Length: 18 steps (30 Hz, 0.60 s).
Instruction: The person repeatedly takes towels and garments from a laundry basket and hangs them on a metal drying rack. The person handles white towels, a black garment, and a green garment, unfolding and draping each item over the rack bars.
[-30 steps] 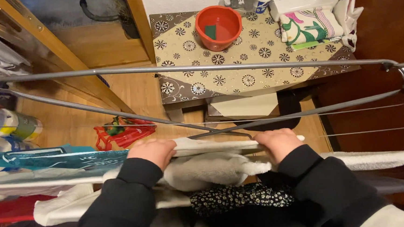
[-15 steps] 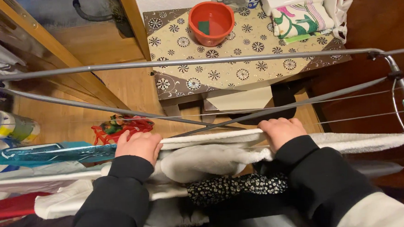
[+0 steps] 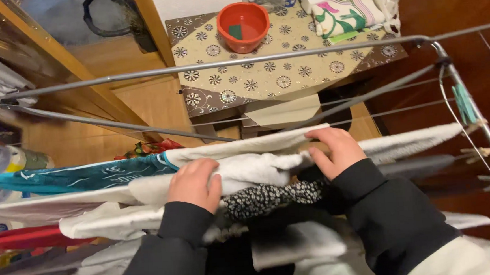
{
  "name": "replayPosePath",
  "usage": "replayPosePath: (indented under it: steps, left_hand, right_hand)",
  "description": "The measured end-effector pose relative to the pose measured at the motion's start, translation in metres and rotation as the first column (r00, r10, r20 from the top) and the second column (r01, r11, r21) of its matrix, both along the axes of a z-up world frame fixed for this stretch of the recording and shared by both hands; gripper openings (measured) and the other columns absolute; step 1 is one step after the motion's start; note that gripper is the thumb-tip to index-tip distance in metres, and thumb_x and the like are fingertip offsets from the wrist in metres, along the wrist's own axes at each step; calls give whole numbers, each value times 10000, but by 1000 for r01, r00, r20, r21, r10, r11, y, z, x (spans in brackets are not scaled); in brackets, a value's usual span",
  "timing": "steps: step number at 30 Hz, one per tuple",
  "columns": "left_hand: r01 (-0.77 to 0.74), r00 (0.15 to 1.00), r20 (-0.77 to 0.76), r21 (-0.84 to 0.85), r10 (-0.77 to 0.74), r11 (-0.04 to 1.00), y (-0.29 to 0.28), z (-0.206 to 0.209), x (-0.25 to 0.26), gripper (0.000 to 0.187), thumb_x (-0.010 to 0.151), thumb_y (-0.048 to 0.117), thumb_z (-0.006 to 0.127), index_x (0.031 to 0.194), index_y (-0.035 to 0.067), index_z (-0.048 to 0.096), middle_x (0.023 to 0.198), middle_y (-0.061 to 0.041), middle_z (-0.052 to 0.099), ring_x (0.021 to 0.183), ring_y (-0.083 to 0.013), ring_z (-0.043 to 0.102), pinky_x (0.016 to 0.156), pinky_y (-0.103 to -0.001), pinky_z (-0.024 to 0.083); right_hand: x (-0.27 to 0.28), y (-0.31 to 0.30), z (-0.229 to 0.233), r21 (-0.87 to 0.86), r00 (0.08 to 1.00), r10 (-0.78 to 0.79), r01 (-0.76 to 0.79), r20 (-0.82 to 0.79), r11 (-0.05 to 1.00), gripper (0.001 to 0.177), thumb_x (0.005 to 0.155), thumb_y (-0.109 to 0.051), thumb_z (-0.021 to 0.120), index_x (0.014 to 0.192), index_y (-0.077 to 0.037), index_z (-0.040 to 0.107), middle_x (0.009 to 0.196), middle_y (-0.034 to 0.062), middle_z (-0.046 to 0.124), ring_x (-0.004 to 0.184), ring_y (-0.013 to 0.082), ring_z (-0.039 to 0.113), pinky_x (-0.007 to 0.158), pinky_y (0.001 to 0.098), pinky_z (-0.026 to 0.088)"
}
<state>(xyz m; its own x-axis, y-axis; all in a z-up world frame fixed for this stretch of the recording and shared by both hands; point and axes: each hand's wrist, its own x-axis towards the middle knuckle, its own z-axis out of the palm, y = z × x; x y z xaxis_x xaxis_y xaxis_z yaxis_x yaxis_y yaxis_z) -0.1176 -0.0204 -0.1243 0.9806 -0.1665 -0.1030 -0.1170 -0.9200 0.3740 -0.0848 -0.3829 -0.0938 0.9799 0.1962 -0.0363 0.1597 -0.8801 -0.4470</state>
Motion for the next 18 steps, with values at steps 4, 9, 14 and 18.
replayPosePath:
  steps: [4, 9, 14, 18]
  left_hand:
    - [39, 999, 33, -114, -35, 993, -23, 9, -27, 327, 961, 409, 531, 1243, 305, 659, 1279, 24, 654, 1261, -254, 588, 1062, -442, 462]
    - [91, 996, 15, -315, -91, 945, -44, 31, -64, 288, 956, 391, 585, 1171, 263, 728, 1172, -2, 710, 1184, -271, 643, 1023, -388, 511]
    - [171, 985, 82, -514, -151, 841, -68, 77, -104, 239, 874, 245, 585, 1015, 147, 751, 1009, -38, 756, 978, -265, 680, 896, -389, 503]
    - [235, 968, 51, -541, -247, 807, -82, 84, -133, 232, 896, 259, 581, 1012, 160, 756, 992, -44, 750, 966, -279, 680, 858, -406, 510]
  right_hand:
    - [-42, 6, 27, 65, 998, -63, 63, -6, 996, 347, 966, -270, 625, 1296, -177, 683, 1198, 111, 740, 1279, 369, 599, 1103, 505, 463]
    - [-104, 6, 41, 176, 973, -227, 230, -37, 957, 316, 925, -278, 676, 1226, -200, 733, 1158, 74, 769, 1230, 332, 645, 1055, 477, 511]
    - [-172, -3, 42, 264, 945, -325, 307, 27, 914, 297, 895, -272, 640, 1151, -180, 759, 1126, -4, 780, 1048, 181, 712, 877, 331, 524]
    - [-230, 0, 61, 356, 866, -499, 479, -41, 802, 279, 877, -253, 660, 1121, -201, 786, 1119, -38, 793, 1051, 132, 715, 912, 319, 529]
